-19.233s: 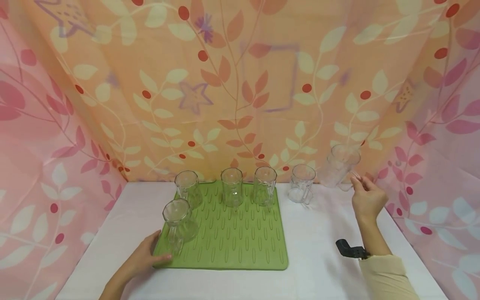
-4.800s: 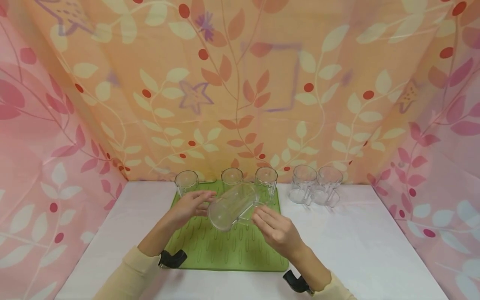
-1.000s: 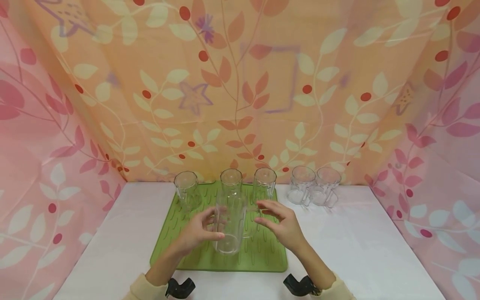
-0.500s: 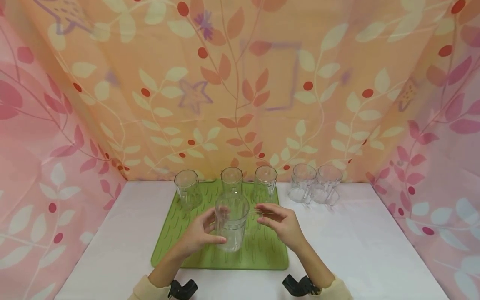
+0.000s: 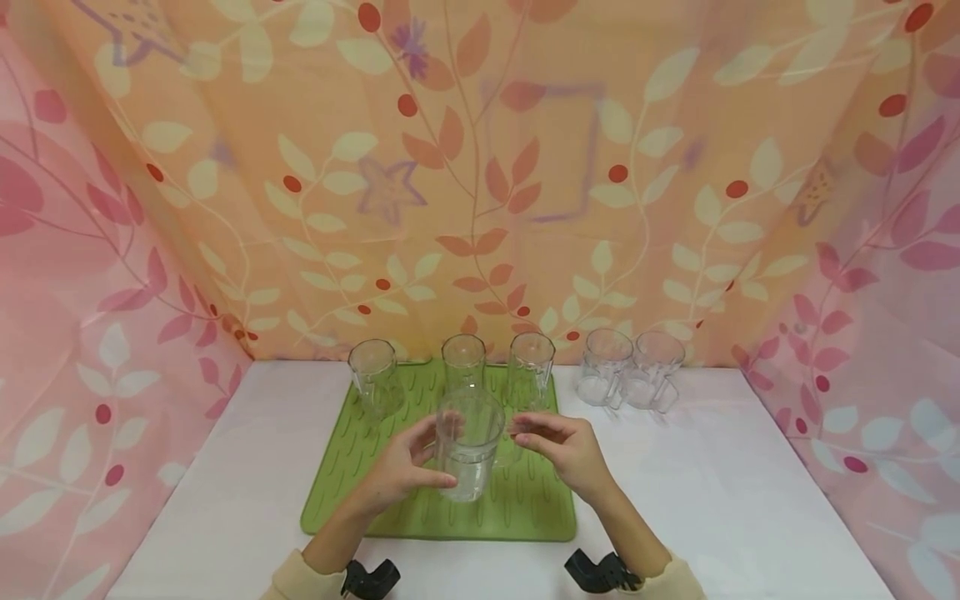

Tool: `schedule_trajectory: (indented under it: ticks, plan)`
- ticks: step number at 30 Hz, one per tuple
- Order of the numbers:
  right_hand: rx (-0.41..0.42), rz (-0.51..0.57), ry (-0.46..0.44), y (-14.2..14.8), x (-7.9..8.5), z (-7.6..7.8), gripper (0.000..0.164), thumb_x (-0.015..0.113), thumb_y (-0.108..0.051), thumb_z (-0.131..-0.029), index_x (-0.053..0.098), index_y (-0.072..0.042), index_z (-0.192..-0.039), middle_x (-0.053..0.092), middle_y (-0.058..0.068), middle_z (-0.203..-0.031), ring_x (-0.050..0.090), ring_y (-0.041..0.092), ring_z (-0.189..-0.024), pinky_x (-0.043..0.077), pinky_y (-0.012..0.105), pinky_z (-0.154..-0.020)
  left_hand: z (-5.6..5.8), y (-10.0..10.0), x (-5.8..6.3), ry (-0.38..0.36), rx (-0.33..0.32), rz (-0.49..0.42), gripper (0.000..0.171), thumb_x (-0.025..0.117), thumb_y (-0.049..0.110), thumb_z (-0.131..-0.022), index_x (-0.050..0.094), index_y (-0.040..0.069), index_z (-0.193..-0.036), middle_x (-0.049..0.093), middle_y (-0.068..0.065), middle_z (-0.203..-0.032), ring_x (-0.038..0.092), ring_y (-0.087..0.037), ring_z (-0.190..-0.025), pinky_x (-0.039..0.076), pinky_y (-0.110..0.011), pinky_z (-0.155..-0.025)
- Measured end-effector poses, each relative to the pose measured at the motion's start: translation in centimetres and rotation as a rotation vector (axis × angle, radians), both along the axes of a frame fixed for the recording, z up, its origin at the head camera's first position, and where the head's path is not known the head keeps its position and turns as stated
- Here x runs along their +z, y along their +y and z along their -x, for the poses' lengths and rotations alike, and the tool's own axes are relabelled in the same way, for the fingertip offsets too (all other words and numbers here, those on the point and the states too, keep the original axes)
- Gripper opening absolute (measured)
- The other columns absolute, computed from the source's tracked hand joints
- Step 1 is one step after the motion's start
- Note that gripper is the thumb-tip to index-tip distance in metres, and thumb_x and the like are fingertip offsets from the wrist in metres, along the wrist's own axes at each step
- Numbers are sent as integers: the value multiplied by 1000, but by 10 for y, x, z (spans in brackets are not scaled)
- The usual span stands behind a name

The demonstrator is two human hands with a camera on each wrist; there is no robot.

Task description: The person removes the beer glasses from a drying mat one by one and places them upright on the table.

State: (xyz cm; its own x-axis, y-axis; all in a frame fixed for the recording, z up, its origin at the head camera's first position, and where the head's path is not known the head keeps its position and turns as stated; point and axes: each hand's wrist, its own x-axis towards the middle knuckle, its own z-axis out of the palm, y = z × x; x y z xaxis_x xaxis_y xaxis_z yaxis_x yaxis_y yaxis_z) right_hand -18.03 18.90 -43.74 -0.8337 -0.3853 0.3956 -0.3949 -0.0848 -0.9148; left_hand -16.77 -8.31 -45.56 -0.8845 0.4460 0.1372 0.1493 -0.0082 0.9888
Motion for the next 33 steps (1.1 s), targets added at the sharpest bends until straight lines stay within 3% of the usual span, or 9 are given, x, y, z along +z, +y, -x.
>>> schedule_trajectory:
  ticks: [5, 16, 29, 33]
  plan:
    - [-7, 0, 20, 2, 1, 0, 26, 61, 6, -90, 60, 22, -110, 74, -9, -103, 72, 5, -94, 59, 21, -79, 1, 3, 0, 5, -10, -21, 88, 84, 12, -74, 37, 9, -148, 44, -13, -150, 41, -30, -140, 37, -35, -116]
    - [95, -50, 30, 11, 2, 3, 29, 58, 8, -91, 53, 28, -111, 73, -14, -106, 71, 3, -97, 58, 20, -82, 0, 5, -2, 14, -28, -34, 85, 85, 12, -73, 41, 8, -146, 47, -14, -148, 41, -30, -140, 35, -33, -117]
    - [78, -138, 26, 16, 5, 3, 27, 59, 6, -91, 58, 25, -110, 72, -17, -104, 70, 2, -96, 59, 21, -81, 1, 6, -4, 38, -36, -42, 85, 84, 12, -74, 41, 10, -147, 47, -13, -148, 41, -31, -140, 36, -30, -116]
    - [78, -117, 52, 15, 5, 2, 25, 59, 7, -90, 58, 25, -108, 73, -16, -104, 70, 2, -96, 59, 21, -81, 0, 8, -6, 66, -27, -45, 85, 83, 9, -74, 41, 9, -147, 47, -14, -147, 42, -34, -139, 38, -22, -113]
